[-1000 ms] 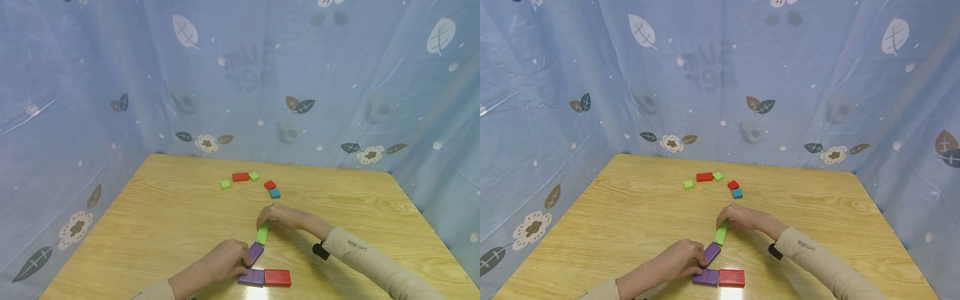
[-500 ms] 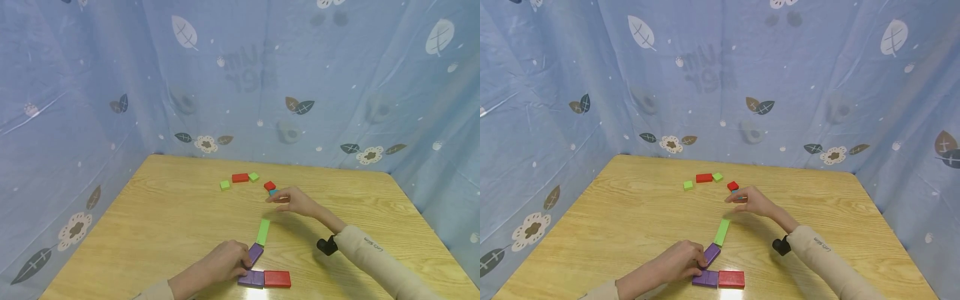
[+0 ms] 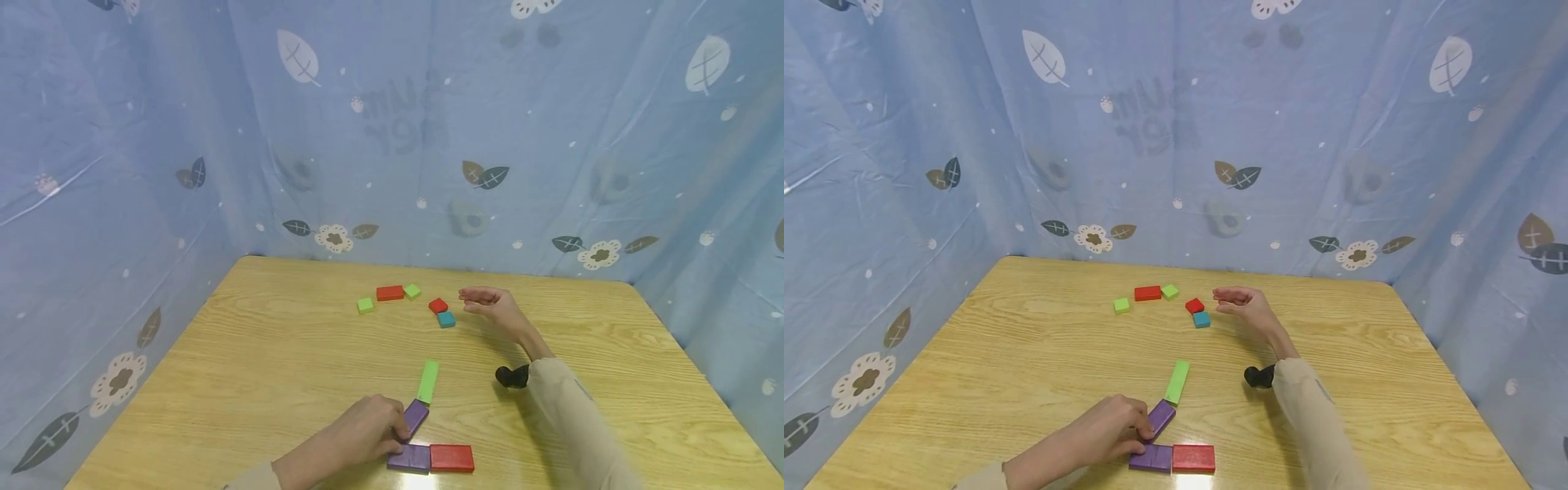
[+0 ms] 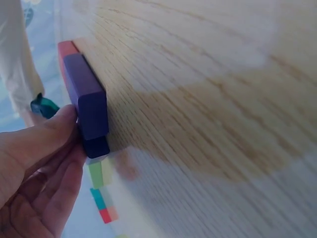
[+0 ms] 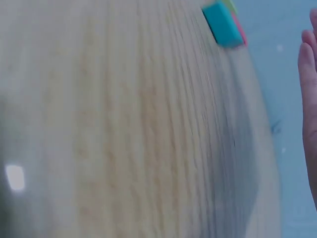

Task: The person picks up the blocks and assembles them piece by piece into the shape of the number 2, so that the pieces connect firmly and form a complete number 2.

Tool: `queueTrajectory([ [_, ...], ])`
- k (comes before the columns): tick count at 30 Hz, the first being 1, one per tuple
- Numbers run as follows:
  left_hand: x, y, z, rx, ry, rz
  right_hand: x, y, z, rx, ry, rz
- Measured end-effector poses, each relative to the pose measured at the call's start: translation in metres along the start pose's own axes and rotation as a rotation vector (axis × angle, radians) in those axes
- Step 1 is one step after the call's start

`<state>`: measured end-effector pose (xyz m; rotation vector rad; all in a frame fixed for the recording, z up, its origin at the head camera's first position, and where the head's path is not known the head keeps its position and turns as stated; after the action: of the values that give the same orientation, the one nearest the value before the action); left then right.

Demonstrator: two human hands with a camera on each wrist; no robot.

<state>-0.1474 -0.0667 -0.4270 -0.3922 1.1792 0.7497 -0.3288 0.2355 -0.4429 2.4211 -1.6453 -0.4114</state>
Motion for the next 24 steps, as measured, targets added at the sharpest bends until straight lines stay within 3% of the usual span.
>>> queueTrajectory([
  [15,0.001,0.0,-0.002,0.015,-0.032,-0.004,-0.001,0.002,0.024,0.119,0.044,-0.019],
  [24,0.001,0.0,-0.002,-0.006,-0.021,0.004,0.001,0.008,0.027,0.135,-0.032,-0.082],
])
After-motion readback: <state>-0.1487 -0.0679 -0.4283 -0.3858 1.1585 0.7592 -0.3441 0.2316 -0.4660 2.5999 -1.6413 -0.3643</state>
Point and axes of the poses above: each hand's wrist, its own y-axis towards the middle knuckle, its own x-axis out of the palm, z = x × y, the point moved 1 cm from there along y, towards the middle knuckle, and after that the axes turned 8 degrees about -x, right-handed, at the moved point
